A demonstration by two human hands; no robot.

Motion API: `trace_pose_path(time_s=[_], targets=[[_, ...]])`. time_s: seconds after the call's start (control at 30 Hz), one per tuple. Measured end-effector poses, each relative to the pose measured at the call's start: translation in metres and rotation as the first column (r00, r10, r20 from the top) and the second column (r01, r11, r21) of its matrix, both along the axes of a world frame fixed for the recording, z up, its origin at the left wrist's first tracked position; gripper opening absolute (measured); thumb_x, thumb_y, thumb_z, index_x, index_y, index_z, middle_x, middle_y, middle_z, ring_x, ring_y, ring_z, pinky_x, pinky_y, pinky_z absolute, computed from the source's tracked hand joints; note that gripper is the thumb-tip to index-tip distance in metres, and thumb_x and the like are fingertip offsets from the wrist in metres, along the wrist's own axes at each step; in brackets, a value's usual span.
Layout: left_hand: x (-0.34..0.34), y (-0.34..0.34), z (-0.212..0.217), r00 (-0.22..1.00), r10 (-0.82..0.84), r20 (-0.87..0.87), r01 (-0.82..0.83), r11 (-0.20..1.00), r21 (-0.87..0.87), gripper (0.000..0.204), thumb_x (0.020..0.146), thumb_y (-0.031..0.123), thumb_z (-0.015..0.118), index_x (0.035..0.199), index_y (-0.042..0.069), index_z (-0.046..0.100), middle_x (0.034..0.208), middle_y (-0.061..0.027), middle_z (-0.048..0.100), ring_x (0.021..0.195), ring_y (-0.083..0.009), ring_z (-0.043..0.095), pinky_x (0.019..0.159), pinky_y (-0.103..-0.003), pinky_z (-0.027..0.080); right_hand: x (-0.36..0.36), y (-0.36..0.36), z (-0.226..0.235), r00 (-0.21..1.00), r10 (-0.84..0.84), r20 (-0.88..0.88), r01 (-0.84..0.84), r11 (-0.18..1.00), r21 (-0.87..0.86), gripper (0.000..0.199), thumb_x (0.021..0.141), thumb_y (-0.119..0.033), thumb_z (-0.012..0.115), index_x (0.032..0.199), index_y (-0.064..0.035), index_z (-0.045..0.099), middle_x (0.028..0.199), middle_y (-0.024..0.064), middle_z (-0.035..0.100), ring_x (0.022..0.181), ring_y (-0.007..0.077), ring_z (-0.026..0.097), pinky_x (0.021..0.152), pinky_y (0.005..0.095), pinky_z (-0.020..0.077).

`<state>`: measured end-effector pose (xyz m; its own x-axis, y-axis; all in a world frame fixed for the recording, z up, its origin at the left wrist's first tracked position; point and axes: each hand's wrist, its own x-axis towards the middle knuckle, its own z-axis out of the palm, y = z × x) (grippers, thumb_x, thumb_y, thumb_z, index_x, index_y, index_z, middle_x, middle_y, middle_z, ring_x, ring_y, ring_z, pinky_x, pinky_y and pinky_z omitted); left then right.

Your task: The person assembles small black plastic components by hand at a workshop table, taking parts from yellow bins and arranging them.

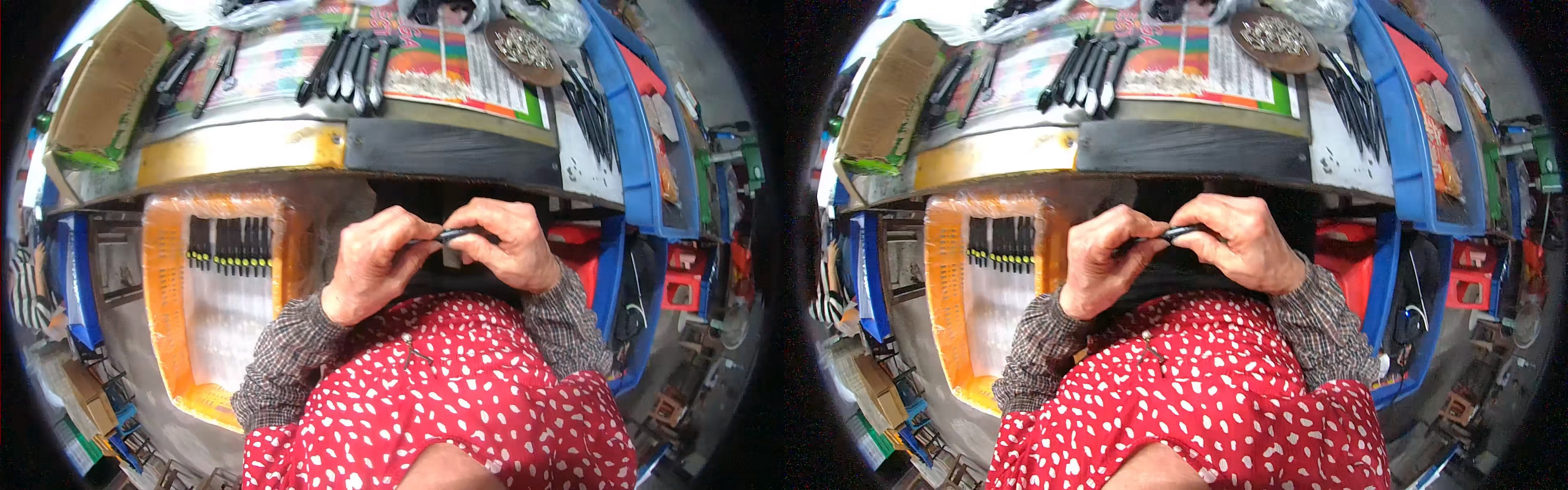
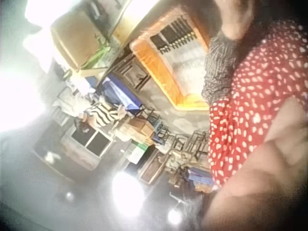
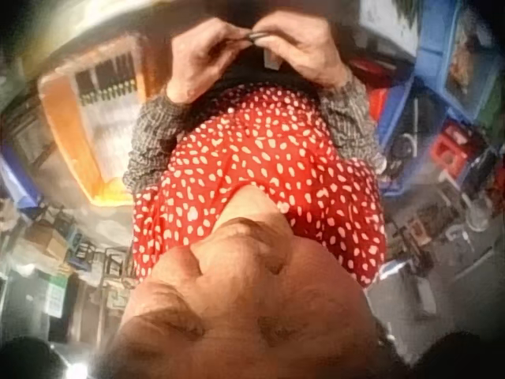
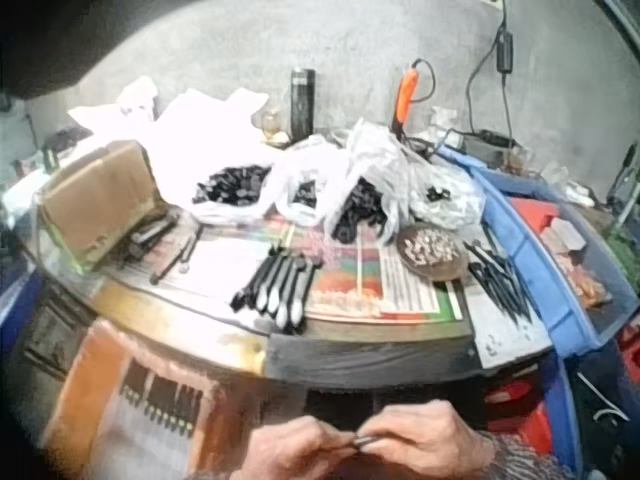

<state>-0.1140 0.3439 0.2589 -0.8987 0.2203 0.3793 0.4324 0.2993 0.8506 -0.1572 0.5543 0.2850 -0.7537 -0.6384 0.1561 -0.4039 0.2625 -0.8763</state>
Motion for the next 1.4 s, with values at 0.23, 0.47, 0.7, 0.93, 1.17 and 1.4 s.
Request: trace_pose_path(time_s=[0.23,0.47,0.7,0.93,1.17,1.4], targets=[[-0.003,-0.009,0.012,0.999,0.009,-0.048,-0.008,1.0,0.011,0.021,0.074,-0.005,0.076,0.092,0.001,0.068,0.082,-0.0091,0.068,0.07,-0.0191,0.066,0.061,-0.029,0.051,0.001,-0.012,0.013,0.99,-0.041,-0.132,0.038,0.999,-0.023,0.016,0.082,-0.009,0.074,0.092,0.0004,0.065,0.076,0.0108,0.064,0.062,0.0231,0.063,0.054,0.0322,0.0485],[-0.011,-0.026,0.035,0.965,-0.028,0.26,-0.007,0.991,0.131,0.017,0.08,-0.001,0.076,0.096,0.0,0.069,0.082,-0.0026,0.067,0.07,-0.0067,0.06,0.06,-0.021,0.046,0.001,-0.013,0.013,0.979,-0.185,-0.082,0.174,0.977,-0.12,0.016,0.085,-0.011,0.074,0.093,0.0007,0.066,0.077,0.0087,0.067,0.059,0.0157,0.064,0.052,0.0269,0.0489],[-0.02,-0.034,0.046,0.895,-0.17,0.413,-0.108,0.815,0.57,0.02,0.083,-0.001,0.074,0.101,-0.001,0.064,0.08,-0.0055,0.065,0.057,-0.0079,0.056,0.05,-0.021,0.045,-0.007,-0.028,0.023,0.985,-0.175,0.001,0.17,0.955,-0.242,0.017,0.09,-0.011,0.07,0.098,0.0025,0.065,0.078,0.005,0.067,0.055,0.0066,0.061,0.048,0.0202,0.0477],[-0.044,-0.063,0.071,0.952,0.031,0.304,-0.188,0.845,0.501,0.012,0.09,0.008,0.069,0.099,0.0,0.066,0.076,-0.0003,0.063,0.059,-0.0039,0.053,0.052,-0.018,0.042,-0.016,-0.028,0.025,0.982,-0.187,-0.034,0.176,0.961,-0.213,0.031,0.089,-0.013,0.071,0.115,0.0012,0.061,0.076,0.0038,0.064,0.06,0.0066,0.059,0.054,0.0209,0.0496],[-0.119,-0.119,0.084,0.909,0.411,-0.072,-0.414,0.863,-0.289,0.022,0.092,0.019,0.067,0.082,0.0,0.062,0.061,0.0011,0.057,0.052,-0.0039,0.051,0.047,-0.021,0.038,-0.023,-0.019,0.025,0.977,-0.209,-0.033,0.202,0.966,-0.159,0.025,0.09,-0.007,0.069,0.113,0.0014,0.062,0.076,0.0037,0.064,0.06,0.0064,0.059,0.053,0.0209,0.048],[-0.177,-0.106,0.058,0.857,0.353,-0.376,-0.513,0.655,-0.555,0.024,0.083,0.024,0.073,0.085,0.001,0.067,0.077,-0.0189,0.068,0.072,-0.0305,0.068,0.066,-0.04,0.053,-0.021,-0.026,0.028,0.975,-0.223,-0.02,0.22,0.971,-0.097,0.019,0.089,-0.001,0.065,0.107,0.0029,0.064,0.075,0.004,0.064,0.06,0.0067,0.059,0.052,0.0216,0.048]])
